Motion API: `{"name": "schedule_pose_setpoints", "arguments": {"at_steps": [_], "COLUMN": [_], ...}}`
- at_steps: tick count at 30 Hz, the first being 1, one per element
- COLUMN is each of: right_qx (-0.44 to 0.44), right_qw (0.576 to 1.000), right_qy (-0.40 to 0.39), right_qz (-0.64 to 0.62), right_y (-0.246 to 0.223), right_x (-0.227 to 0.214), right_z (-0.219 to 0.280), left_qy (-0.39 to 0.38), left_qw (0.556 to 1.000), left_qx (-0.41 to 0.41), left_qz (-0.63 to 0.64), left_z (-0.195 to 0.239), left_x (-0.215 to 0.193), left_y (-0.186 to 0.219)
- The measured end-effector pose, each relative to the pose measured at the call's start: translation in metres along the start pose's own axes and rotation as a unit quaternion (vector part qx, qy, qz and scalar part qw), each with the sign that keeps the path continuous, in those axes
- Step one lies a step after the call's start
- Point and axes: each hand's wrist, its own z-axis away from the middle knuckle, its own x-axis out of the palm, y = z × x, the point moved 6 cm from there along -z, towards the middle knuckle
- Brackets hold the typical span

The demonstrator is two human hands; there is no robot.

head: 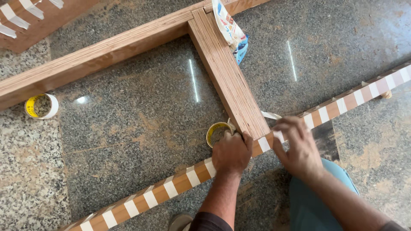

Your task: The person applies white masking tape in a striped pattern along the edges of a wooden frame lying on a tiled floor. They tear pieces of tape and press them down by hand, working along the length of the frame.

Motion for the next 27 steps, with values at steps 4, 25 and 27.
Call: {"name": "schedule_pose_setpoints", "arguments": {"at_steps": [4, 25, 27], "right_qx": [-0.003, 0.326, 0.318], "right_qw": [0.997, 0.945, 0.948], "right_qy": [-0.043, -0.009, 0.002], "right_qz": [0.067, -0.008, -0.014], "right_y": [-0.009, -0.044, -0.05], "right_x": [0.004, 0.025, 0.034], "right_z": [0.015, 0.033, 0.033], "left_qy": [-0.048, 0.052, 0.052], "left_qw": [0.998, 0.998, 0.997], "left_qx": [-0.051, -0.015, -0.015], "left_qz": [-0.005, -0.04, -0.048], "left_z": [-0.004, -0.006, -0.004], "left_x": [0.013, 0.013, 0.012], "left_y": [-0.01, -0.011, -0.013]}}
